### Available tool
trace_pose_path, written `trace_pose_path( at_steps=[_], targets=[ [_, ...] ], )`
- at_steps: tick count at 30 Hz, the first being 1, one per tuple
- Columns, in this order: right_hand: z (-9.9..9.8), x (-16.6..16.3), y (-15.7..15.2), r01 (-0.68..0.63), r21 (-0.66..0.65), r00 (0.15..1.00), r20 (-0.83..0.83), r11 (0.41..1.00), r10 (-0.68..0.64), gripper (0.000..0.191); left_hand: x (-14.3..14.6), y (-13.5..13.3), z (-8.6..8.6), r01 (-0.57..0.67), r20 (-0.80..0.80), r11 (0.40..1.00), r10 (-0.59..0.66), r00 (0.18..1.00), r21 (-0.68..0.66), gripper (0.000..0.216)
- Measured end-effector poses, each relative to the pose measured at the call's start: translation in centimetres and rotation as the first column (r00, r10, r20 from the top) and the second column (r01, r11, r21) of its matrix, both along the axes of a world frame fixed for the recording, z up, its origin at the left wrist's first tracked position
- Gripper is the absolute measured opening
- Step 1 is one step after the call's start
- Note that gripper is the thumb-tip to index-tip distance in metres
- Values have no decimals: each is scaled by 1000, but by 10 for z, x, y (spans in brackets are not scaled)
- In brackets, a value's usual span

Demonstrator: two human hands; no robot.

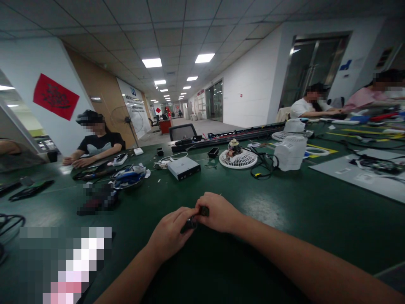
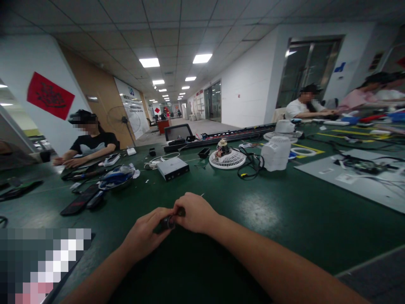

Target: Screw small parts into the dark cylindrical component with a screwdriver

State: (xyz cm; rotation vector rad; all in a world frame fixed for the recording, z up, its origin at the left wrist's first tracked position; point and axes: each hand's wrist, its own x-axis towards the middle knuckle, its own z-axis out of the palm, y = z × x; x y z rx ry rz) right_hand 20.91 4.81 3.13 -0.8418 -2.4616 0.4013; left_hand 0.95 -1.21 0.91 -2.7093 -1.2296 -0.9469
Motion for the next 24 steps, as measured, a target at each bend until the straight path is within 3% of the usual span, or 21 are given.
trace_pose_path(
  at_steps=[6,10,13,19,24],
  targets=[
    [1,0,-4,33,7,997,-70,999,-32,12,0,0,-2,-23,37,1000,23,999,8,46],
    [2,2,-3,-47,67,980,-189,997,59,18,1,3,-2,-109,93,994,108,990,9,51],
    [2,7,3,-34,64,959,-279,997,51,25,0,6,-4,-188,120,982,186,975,9,51],
    [4,15,12,-114,56,891,-437,992,127,17,-4,12,-7,-313,216,948,318,923,-59,50],
    [3,11,9,-216,-89,833,-536,972,136,15,-5,13,-6,-323,226,937,346,911,-133,49]
  ],
)
